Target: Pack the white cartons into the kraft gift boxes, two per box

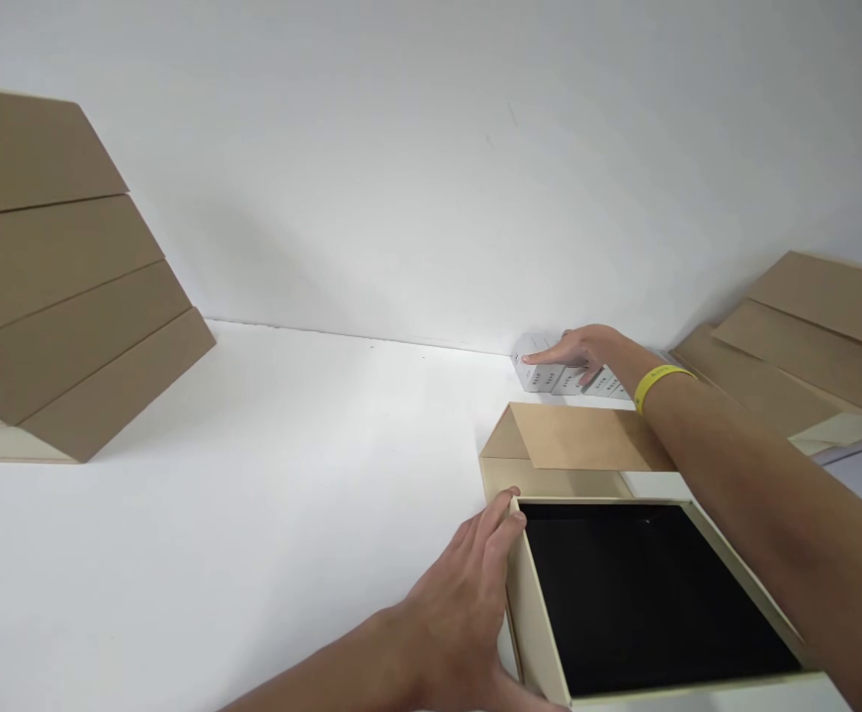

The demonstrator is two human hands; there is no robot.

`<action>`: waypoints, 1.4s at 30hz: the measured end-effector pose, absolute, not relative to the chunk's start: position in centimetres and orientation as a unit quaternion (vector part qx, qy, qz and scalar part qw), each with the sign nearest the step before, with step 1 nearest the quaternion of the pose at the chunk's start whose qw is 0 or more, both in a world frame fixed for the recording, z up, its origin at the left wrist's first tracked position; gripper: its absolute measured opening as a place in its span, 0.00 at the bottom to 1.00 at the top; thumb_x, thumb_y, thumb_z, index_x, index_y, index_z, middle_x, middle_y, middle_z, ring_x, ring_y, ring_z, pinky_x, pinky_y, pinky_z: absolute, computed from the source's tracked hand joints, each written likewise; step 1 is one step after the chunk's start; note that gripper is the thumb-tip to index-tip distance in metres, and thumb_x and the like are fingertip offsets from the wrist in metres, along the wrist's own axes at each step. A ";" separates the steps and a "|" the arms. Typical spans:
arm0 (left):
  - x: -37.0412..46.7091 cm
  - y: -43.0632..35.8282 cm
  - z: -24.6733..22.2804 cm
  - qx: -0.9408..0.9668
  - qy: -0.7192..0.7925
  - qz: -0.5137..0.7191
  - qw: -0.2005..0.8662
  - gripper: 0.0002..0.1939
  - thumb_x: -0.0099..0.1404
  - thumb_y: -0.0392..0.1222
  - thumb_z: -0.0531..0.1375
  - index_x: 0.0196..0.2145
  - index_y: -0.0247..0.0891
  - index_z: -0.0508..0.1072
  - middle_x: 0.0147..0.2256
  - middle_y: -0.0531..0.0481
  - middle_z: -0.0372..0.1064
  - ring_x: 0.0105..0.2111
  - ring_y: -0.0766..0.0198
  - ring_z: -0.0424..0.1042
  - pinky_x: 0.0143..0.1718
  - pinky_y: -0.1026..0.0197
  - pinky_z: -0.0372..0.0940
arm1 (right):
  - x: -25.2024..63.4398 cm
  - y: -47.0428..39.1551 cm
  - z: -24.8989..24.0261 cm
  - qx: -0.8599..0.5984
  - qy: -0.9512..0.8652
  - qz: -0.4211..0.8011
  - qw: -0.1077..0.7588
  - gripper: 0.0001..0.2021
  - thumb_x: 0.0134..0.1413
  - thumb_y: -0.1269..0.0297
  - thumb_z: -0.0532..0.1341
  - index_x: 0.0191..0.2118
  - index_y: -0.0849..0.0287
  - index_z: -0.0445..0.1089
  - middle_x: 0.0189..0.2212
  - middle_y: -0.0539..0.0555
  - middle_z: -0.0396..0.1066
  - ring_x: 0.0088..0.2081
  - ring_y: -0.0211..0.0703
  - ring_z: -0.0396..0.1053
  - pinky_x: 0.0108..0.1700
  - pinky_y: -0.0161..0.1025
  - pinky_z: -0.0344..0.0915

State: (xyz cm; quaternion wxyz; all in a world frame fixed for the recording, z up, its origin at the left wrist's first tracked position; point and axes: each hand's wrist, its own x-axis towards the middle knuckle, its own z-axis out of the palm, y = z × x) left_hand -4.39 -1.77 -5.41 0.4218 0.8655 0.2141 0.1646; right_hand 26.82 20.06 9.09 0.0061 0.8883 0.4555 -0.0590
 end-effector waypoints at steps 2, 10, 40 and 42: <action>-4.4 -1.7 -5.7 0.867 0.204 0.178 0.418 0.81 0.37 0.71 0.75 0.75 0.34 0.37 0.75 0.27 0.26 0.74 0.28 0.33 0.72 0.29 0.45 | 26.5 20.0 9.2 0.886 0.444 -0.123 0.051 0.24 0.63 0.44 0.63 0.54 0.57 0.71 0.51 0.58 0.73 0.45 0.44 0.74 0.48 0.49 0.75; -4.6 -1.8 -6.5 0.876 0.188 0.206 0.394 0.79 0.40 0.72 0.74 0.74 0.36 0.35 0.74 0.25 0.28 0.74 0.29 0.36 0.72 0.32 0.47 | 25.4 20.4 9.3 0.884 0.424 -0.160 0.118 0.33 0.59 0.38 0.63 0.61 0.55 0.65 0.54 0.61 0.70 0.48 0.49 0.72 0.50 0.53 0.73; -5.8 -1.4 -2.6 0.781 0.238 0.444 0.369 0.25 0.74 0.53 0.57 0.62 0.54 0.50 0.71 0.39 0.37 0.73 0.39 0.39 0.68 0.22 0.41 | 23.0 -12.9 12.1 0.552 0.570 -0.239 -0.560 0.44 0.47 0.49 0.72 0.62 0.42 0.45 0.60 0.59 0.64 0.58 0.58 0.69 0.52 0.55 0.74; -5.8 -1.8 -0.1 0.773 0.237 0.463 0.363 0.23 0.74 0.54 0.58 0.61 0.53 0.54 0.70 0.40 0.41 0.72 0.40 0.42 0.69 0.24 0.43 | 20.8 -15.1 10.3 0.537 0.601 -0.248 -0.538 0.45 0.48 0.55 0.71 0.64 0.40 0.43 0.63 0.58 0.61 0.60 0.58 0.68 0.55 0.55 0.73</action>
